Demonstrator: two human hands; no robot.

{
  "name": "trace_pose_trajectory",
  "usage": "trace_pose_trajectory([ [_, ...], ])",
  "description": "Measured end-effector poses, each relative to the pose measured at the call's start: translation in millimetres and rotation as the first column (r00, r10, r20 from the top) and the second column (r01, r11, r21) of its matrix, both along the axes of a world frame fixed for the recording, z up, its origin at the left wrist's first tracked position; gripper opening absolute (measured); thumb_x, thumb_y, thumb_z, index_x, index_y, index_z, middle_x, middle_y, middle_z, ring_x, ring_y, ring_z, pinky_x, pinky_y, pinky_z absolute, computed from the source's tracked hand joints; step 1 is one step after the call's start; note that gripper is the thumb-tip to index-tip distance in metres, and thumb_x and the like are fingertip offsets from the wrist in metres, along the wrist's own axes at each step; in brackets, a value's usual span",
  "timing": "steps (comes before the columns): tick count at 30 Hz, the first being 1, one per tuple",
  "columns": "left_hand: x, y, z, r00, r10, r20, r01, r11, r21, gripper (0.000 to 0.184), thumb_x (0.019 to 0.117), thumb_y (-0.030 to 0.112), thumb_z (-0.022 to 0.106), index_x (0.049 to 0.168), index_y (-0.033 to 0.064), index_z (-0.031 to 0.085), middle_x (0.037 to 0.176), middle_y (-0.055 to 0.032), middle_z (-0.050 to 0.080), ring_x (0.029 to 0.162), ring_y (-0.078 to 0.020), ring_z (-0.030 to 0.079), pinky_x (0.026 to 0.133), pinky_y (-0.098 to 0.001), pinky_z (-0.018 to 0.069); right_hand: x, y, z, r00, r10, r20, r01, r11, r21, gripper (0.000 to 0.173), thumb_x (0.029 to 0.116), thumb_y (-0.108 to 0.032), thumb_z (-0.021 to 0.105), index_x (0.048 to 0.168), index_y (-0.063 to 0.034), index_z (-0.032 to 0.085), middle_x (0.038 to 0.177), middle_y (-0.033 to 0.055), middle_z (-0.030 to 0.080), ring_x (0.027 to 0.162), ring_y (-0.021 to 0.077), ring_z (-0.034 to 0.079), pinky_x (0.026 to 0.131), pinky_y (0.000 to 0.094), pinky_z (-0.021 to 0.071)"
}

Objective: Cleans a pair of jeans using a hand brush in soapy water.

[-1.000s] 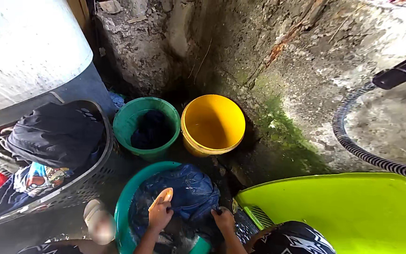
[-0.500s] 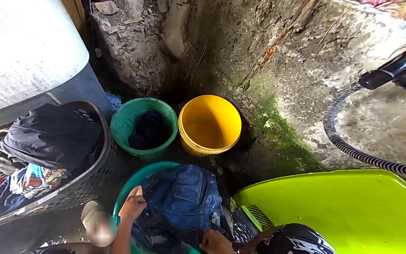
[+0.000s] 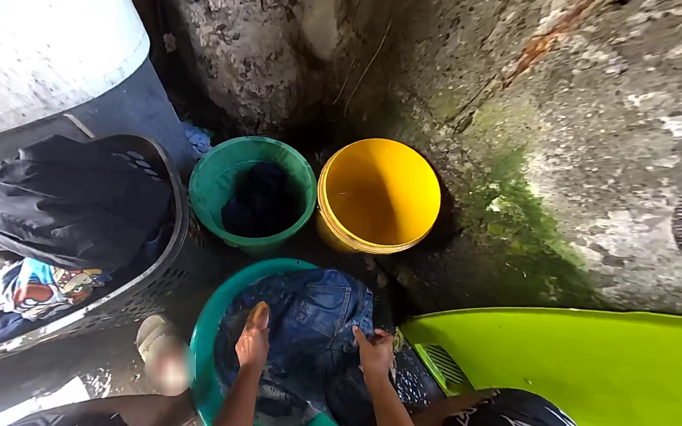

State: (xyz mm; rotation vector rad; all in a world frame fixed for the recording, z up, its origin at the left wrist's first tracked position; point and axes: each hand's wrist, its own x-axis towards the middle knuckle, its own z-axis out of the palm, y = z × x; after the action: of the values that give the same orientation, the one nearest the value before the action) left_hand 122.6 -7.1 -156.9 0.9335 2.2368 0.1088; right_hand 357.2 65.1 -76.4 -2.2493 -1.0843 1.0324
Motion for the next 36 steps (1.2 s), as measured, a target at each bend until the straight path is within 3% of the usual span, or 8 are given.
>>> trace_pose_trajectory([
  [4,-7.3,-2.8,-35.8,0.994,0.099,0.038,-0.097,0.994,-0.053,0.060,0.1042,0.027,0.060,0.158,0.0428,0.038,0.149,-0.0212,0.054,0.116,-0.0439,0.067,0.091,-0.0621,0.0554,18.0,-9.9,24.2,0.974,0.205,-0.100,-0.195,0.976,0.097,0.022,0.0907,-0.002,0.072,0.106,0.0103,0.063,0.093,0.0196,0.063,0.083,0.0244,0.060,0.078,0.0425,0.0511],
  [12,-37.1,-2.0,-61.9,0.982,0.069,0.173,-0.077,0.996,0.042,0.055,0.1043,0.025,0.060,0.157,0.0200,0.044,0.147,-0.0184,0.058,0.132,-0.0407,0.059,0.110,-0.0595,0.0460,25.1,-24.6,7.5,0.994,0.109,-0.001,-0.109,0.994,-0.026,0.032,0.1027,-0.010,0.061,0.126,0.0118,0.060,0.114,0.0300,0.066,0.108,0.0369,0.064,0.099,0.0531,0.0477],
  [15,-10.5,6.8,-15.0,0.986,0.090,0.144,-0.113,0.980,0.162,0.044,0.1029,0.029,0.061,0.146,0.0209,0.059,0.124,-0.0213,0.071,0.112,-0.0438,0.069,0.096,-0.0645,0.0530,14.9,-17.2,2.4,0.995,-0.004,-0.101,-0.001,0.999,-0.048,0.032,0.1065,-0.022,0.057,0.106,0.0096,0.065,0.087,0.0170,0.062,0.081,0.0202,0.058,0.079,0.0399,0.0483],
  [21,139.4,17.2,62.5,0.927,-0.309,0.212,-0.020,0.525,0.851,0.030,0.0944,0.026,0.072,0.121,0.0137,0.078,0.107,-0.0175,0.077,0.088,-0.0301,0.077,0.076,-0.0479,0.0642,9.5,-11.2,49.3,0.973,0.090,-0.215,-0.040,0.973,0.227,0.022,0.1021,-0.006,0.048,0.107,0.0101,0.062,0.090,0.0063,0.064,0.083,0.0003,0.062,0.080,0.0210,0.0533],
  [24,64.8,-2.1,9.4,0.951,-0.245,0.189,0.194,0.948,0.254,0.037,0.1035,0.040,0.058,0.139,0.0329,0.066,0.119,-0.0164,0.074,0.104,-0.0393,0.073,0.089,-0.0619,0.0569,21.3,-8.9,83.6,0.978,0.188,-0.091,-0.166,0.965,0.203,0.033,0.1059,-0.015,0.049,0.111,0.0146,0.063,0.095,0.0163,0.064,0.090,0.0116,0.060,0.087,0.0330,0.0486],
  [26,19.4,9.0,0.5,0.962,-0.133,0.239,0.151,0.987,-0.059,0.044,0.1053,0.044,0.054,0.148,0.0341,0.057,0.130,-0.0190,0.069,0.119,-0.0440,0.066,0.098,-0.0661,0.0505,25.2,-11.4,67.3,0.964,0.259,-0.054,-0.247,0.954,0.173,0.032,0.1072,-0.016,0.048,0.106,0.0108,0.065,0.082,0.0096,0.061,0.076,0.0080,0.057,0.075,0.0292,0.0489],
  [32,120.3,17.2,82.1,0.852,-0.266,0.452,-0.024,0.841,0.540,0.037,0.0997,0.030,0.067,0.133,0.0128,0.072,0.117,-0.0208,0.074,0.107,-0.0380,0.072,0.098,-0.0583,0.0554,23.9,-7.9,49.0,0.966,0.249,-0.063,-0.235,0.957,0.172,0.034,0.1086,-0.017,0.045,0.099,0.0081,0.066,0.079,0.0077,0.061,0.076,0.0085,0.059,0.076,0.0309,0.0503],
  [36,54.3,-5.6,11.9,0.938,-0.187,0.291,0.207,0.978,-0.039,0.039,0.1027,0.041,0.058,0.137,0.0253,0.067,0.125,-0.0192,0.071,0.117,-0.0425,0.067,0.097,-0.0663,0.0513,30.5,-7.4,64.9,0.971,0.235,-0.034,-0.227,0.962,0.153,0.033,0.1084,-0.019,0.046,0.091,0.0050,0.061,0.071,0.0021,0.048,0.066,0.0065,0.049,0.067,0.0279,0.0436],
])
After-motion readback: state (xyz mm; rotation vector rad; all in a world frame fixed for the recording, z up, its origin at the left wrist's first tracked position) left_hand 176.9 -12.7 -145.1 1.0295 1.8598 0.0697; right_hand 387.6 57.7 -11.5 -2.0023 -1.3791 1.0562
